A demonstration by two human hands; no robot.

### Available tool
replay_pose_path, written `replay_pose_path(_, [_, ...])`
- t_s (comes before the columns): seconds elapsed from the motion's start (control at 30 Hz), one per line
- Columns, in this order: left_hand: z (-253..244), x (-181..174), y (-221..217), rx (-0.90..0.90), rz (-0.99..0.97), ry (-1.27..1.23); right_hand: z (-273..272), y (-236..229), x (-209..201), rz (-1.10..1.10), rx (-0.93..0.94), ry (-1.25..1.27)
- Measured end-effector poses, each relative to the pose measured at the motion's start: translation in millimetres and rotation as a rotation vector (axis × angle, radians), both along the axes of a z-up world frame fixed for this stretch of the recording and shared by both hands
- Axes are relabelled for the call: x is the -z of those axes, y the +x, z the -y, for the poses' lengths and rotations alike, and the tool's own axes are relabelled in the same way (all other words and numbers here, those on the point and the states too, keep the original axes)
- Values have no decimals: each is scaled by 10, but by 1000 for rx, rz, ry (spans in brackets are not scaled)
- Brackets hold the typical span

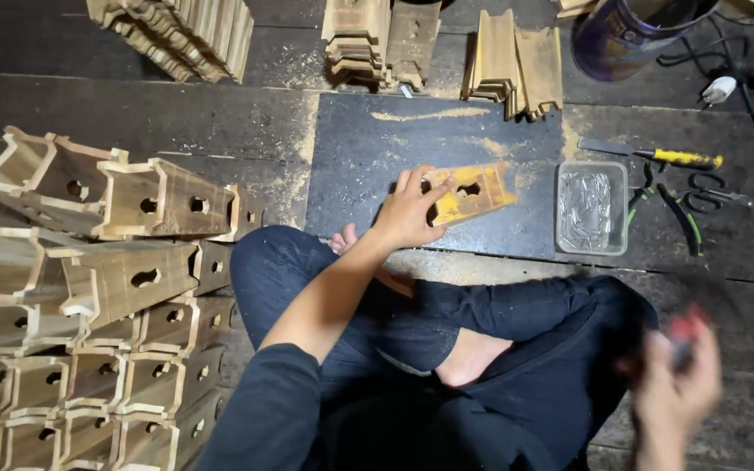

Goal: Assembling and sanding small wooden boxes in a workshop environment.

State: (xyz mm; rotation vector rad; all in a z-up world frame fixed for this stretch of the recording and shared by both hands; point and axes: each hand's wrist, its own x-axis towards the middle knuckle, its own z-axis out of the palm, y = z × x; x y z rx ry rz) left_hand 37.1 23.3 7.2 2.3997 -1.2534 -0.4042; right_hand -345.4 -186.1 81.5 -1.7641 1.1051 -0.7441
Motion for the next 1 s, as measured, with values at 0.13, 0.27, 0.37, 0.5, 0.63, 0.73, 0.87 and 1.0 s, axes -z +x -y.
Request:
replay_pose_path(0.13, [-3,67,-18,-1,34,-12,-328,1021,59,22,-218,-240])
replay_pose_path(0.27, [-21,72,-46,-71,26,-67,-702,1561,84,83,-584,-215])
replay_pose_path(0.37, [-14,101,-63,-71,7,-52,-806,1660,-182,-21,-670,-117])
replay_pose_path(0.5, [-13,37,-47,-72,6,-16,-610,1586,71,170,-532,-227])
replay_pose_path(0.63, [-24,9,-54,-78,19,1,-688,1618,363,230,-491,-291])
replay_pose_path(0.73, [-17,-59,-25,-81,22,21,-747,1702,384,59,-575,-163])
replay_pose_path(0.87, [-29,-16,-77,-69,-41,38,-690,1584,286,214,-518,-309])
replay_pose_path(1.0, [-29,-15,-67,-68,-13,7,-771,1680,331,77,-621,-232])
